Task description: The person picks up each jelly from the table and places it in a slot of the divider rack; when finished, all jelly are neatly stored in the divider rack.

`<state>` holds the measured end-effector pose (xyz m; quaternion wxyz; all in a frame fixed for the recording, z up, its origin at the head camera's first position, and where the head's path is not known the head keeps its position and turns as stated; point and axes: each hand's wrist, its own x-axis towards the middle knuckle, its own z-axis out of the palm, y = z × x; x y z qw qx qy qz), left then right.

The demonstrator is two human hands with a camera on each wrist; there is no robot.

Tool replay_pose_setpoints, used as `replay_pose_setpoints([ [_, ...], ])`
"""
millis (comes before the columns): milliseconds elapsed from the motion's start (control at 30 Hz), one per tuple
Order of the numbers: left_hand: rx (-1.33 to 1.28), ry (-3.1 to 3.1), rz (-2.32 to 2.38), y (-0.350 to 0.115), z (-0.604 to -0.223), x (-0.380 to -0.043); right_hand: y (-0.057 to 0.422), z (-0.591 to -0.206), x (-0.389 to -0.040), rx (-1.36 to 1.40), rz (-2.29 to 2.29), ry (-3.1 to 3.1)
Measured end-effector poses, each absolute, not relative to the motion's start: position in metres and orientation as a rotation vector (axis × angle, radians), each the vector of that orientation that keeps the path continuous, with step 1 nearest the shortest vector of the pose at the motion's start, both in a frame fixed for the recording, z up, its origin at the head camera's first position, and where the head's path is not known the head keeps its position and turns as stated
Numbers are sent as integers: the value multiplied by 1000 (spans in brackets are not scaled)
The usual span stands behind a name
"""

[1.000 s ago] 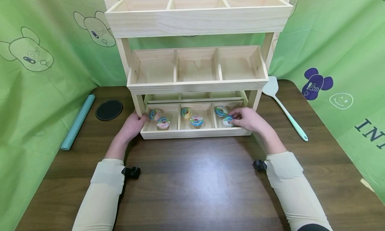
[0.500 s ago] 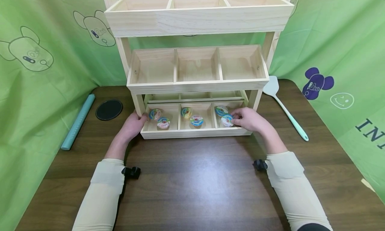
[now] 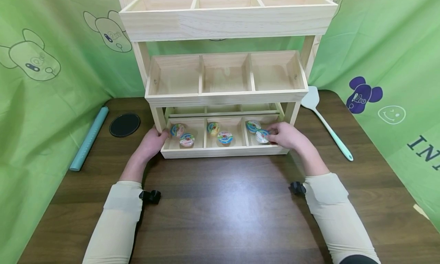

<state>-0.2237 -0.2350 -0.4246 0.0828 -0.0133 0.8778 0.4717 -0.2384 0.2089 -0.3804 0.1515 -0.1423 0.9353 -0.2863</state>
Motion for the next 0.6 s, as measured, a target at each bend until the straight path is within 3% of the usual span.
replay_pose_setpoints([
  [600,-33,2622,1406,-237,-424,-224,205,-370,-230,-325,-670,2823],
])
